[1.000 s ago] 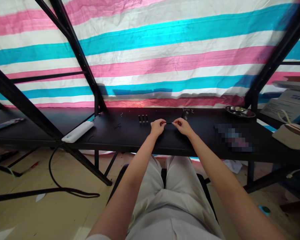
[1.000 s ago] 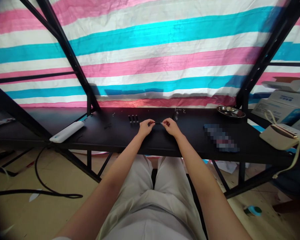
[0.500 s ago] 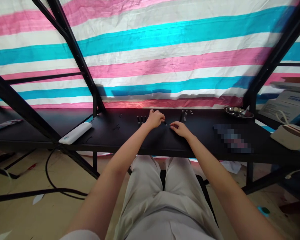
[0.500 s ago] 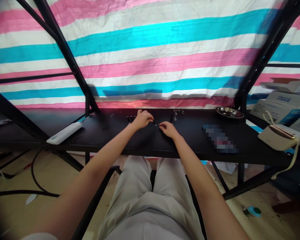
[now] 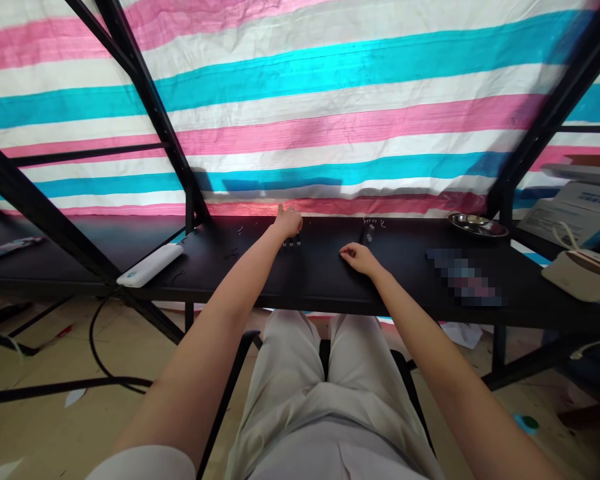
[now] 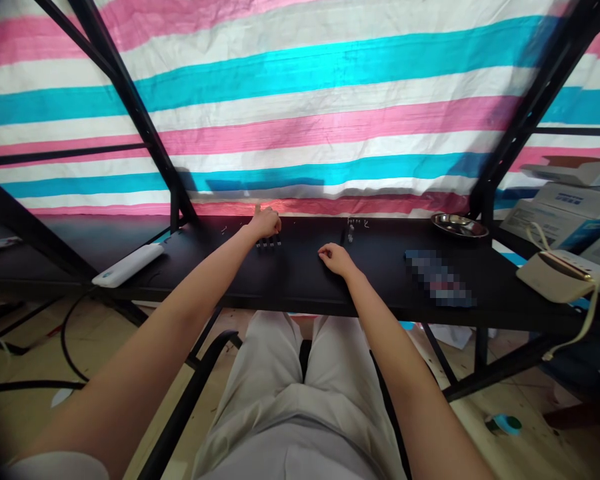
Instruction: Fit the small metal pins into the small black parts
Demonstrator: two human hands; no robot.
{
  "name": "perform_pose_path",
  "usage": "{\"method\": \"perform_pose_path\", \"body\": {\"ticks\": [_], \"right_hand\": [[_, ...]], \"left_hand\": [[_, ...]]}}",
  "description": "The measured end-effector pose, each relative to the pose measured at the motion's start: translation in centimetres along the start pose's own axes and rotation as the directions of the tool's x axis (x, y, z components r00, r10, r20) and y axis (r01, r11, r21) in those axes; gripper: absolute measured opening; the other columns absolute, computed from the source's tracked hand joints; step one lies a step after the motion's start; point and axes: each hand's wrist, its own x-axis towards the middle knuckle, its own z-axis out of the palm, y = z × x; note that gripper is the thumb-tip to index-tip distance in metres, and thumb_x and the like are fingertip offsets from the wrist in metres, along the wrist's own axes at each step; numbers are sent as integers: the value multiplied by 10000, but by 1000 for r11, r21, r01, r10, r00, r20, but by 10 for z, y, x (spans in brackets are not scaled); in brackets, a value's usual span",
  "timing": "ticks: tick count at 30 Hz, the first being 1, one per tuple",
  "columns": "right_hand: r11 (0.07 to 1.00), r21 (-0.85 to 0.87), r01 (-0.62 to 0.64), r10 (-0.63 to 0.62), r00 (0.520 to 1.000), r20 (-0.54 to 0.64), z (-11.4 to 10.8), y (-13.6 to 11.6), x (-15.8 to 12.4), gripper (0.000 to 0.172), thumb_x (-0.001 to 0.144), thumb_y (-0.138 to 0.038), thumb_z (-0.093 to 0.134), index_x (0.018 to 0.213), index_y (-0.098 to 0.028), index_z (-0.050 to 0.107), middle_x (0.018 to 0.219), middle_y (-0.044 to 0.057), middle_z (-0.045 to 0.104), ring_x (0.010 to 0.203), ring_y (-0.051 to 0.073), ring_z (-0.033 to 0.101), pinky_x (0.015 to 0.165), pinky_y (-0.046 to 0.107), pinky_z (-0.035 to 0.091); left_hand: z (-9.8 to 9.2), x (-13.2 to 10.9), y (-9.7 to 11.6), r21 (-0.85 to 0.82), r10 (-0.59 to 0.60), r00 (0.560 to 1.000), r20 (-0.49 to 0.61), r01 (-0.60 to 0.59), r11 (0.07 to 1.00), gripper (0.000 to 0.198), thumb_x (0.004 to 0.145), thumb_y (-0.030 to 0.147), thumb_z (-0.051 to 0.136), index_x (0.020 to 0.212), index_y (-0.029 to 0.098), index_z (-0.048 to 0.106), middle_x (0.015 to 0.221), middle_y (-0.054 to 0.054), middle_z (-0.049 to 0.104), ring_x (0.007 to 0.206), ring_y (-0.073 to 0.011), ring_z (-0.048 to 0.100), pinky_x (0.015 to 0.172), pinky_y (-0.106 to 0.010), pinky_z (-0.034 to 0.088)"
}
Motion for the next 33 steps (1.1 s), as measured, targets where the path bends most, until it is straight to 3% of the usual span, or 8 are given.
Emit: {"method": "perform_pose_path", "body": {"ticks": [13,28,33], "right_hand": [[1000,-6,-17,17,1000,15,0,2,1,161,727,-264,543,798,-192,669,716,17,577,620,128,497,645,281,439],[1000,-12,-2,3,1000,23,0,2,1,156,730,-267,544,788,-187,664,698,13,556,610,124,486,643,275,435],[1000,-11,-10,11,1000,23,-1,0,0,149,730,-266,550,784,-183,660,692,9,551,599,120,480,633,268,430]], "left_hand": [[12,4,-3,11,-46,999,22,46,999,92,666,111,610,648,188,657,696,-60,615,934,-246,530,1065,-565,73],[8,1,-3,-197,-104,994,24,107,975,157,662,83,618,533,171,603,630,-41,599,947,-243,572,1079,-533,-41],[7,-2,1,-111,-101,993,62,108,988,121,637,71,643,598,186,640,711,-41,640,959,-245,571,1077,-554,-8]]}}
